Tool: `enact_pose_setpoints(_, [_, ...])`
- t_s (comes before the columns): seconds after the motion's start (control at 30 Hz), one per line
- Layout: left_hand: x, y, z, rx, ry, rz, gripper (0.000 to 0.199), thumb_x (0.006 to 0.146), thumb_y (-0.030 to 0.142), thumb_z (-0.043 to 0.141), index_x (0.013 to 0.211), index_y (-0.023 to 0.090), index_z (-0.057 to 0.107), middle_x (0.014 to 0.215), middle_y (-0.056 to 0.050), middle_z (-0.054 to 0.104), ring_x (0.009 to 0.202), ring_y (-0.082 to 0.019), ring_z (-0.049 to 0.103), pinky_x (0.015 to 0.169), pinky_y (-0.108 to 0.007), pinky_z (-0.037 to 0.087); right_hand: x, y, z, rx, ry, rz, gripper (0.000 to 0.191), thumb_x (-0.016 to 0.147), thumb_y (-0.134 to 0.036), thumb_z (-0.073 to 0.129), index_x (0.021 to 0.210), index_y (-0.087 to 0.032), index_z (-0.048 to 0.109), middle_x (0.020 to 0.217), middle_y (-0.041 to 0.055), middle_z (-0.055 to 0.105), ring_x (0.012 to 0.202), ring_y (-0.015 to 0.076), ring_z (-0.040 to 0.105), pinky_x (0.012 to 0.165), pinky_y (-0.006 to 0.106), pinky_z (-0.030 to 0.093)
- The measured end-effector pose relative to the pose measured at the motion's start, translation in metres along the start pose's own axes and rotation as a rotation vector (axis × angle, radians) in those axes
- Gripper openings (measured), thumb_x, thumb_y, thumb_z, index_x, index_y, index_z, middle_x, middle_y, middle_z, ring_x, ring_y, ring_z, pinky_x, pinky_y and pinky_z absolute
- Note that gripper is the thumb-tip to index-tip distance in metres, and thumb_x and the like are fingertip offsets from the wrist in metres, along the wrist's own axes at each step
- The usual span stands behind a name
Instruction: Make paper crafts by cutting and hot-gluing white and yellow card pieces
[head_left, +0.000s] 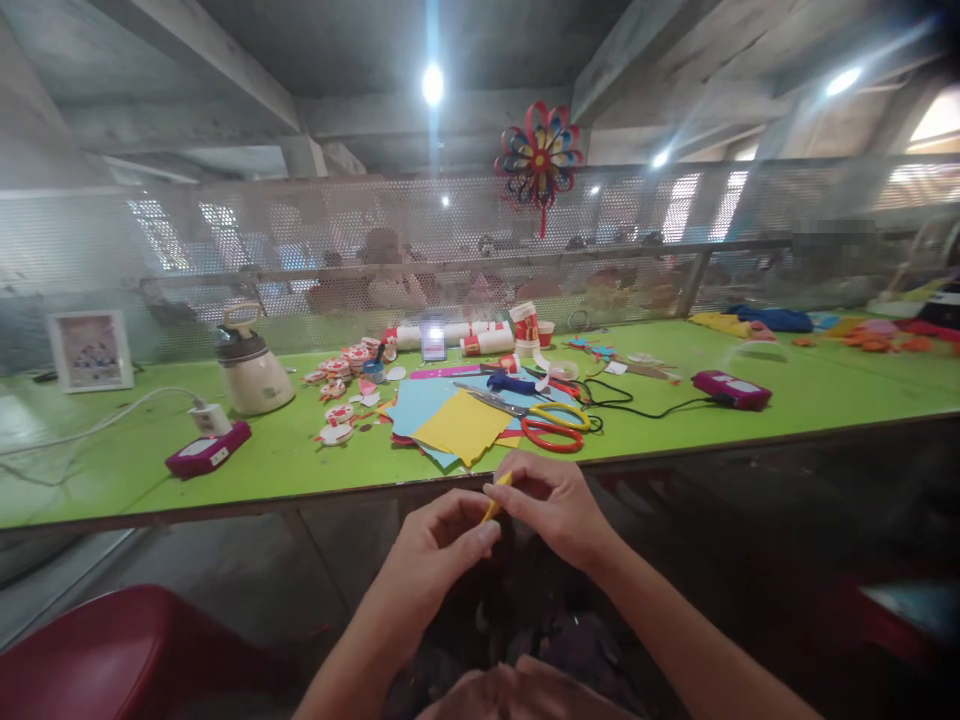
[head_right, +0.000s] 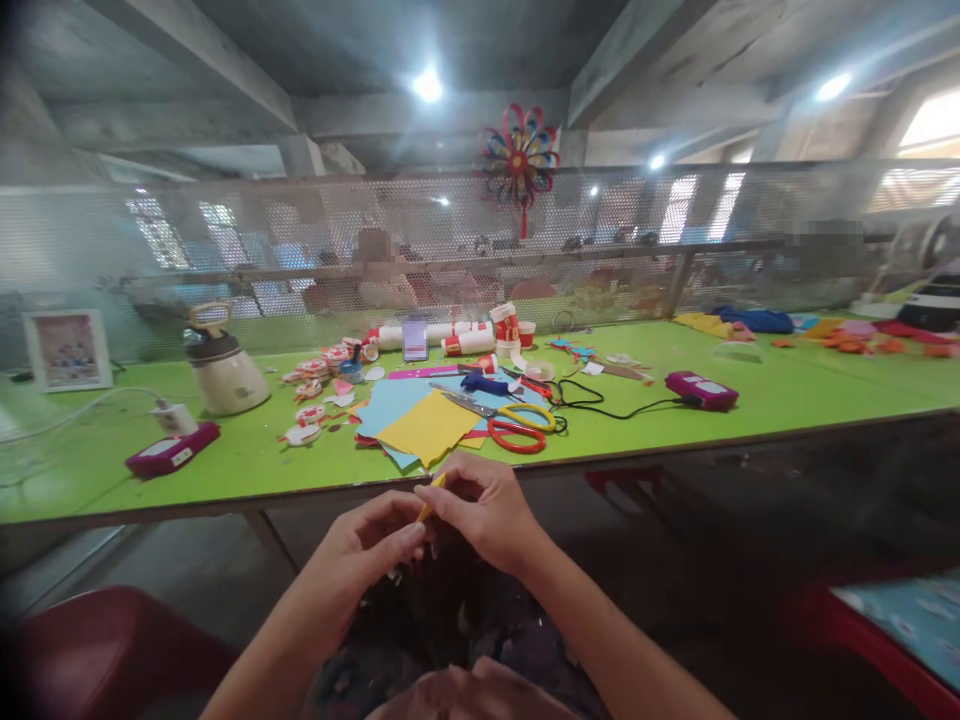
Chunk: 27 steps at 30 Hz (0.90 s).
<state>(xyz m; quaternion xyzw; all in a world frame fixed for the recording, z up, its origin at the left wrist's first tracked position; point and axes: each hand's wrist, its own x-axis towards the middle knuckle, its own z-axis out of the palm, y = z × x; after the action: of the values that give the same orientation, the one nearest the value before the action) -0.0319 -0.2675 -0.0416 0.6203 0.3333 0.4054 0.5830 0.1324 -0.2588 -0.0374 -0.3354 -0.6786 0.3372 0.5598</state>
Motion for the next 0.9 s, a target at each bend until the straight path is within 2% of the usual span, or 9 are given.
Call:
enact_pose_setpoints(0.1, [-0.001,0.004,0.0,-0.101,-0.03,-0.069,0.02,0.077,0.033,0.065,0.086,0.015,0.065,0.074,-0.001,0.062,0.07,-0.012,0.054,0.067,-0.023,0.042,0.001,-0.002,-0.003,0.078,-0.072,0.048,0.021,0.076,-0.034,0.067,0.066,-0.016,0.062,0.065,-0.0004,0.056,0.061,0.0123,0.051,0.057,0.024,0.042])
enact_pose_setpoints(0.23, [0.001,0.005,0.005,-0.141,0.074,-0.074,0.022,0.068,0.032,0.073,0.068,0.014,0.063,0.061,0.001,0.06,0.058,-0.009,0.05,0.056,-0.019,0.037,0.0,-0.004,-0.004,0.161,-0.126,0.174,0.027,0.072,-0.039,0.07,0.064,-0.015,0.061,0.057,-0.0031,0.054,0.051,0.0095,0.048,0.05,0.022,0.039])
enact_pose_setpoints(0.33, [0.002,0.005,0.009,-0.153,0.086,-0.079,0.023,0.068,0.033,0.073,0.066,0.014,0.061,0.061,0.0,0.063,0.055,-0.01,0.052,0.054,-0.02,0.037,0.0,-0.005,-0.006,0.213,-0.147,0.213,0.031,0.078,-0.042,0.064,0.064,-0.015,0.061,0.054,-0.0033,0.053,0.048,0.0088,0.047,0.049,0.022,0.041])
enact_pose_setpoints(0.47, [0.002,0.004,0.008,-0.148,0.083,-0.084,0.021,0.073,0.034,0.069,0.069,0.015,0.06,0.064,-0.001,0.065,0.057,-0.011,0.055,0.055,-0.021,0.039,-0.003,-0.003,-0.01,0.286,-0.179,0.24,0.03,0.084,-0.039,0.057,0.073,-0.013,0.066,0.063,0.0002,0.059,0.056,0.0102,0.053,0.055,0.023,0.045])
enact_pose_setpoints(0.67, [-0.001,0.006,0.012,-0.103,0.143,-0.045,0.022,0.071,0.033,0.07,0.068,0.014,0.06,0.063,-0.001,0.064,0.055,-0.009,0.05,0.052,-0.019,0.037,-0.011,-0.007,-0.006,0.322,-0.116,0.247,0.022,0.08,-0.035,0.062,0.079,-0.015,0.067,0.067,0.0005,0.06,0.06,0.0116,0.055,0.056,0.024,0.046])
enact_pose_setpoints(0.9, [-0.006,0.01,0.017,-0.009,0.204,0.0,0.027,0.068,0.038,0.071,0.063,0.014,0.061,0.052,0.002,0.056,0.047,-0.007,0.042,0.045,-0.017,0.029,-0.014,-0.015,0.006,0.239,0.02,0.245,0.018,0.074,-0.031,0.066,0.067,-0.015,0.062,0.059,-0.0029,0.057,0.051,0.0087,0.048,0.051,0.022,0.041])
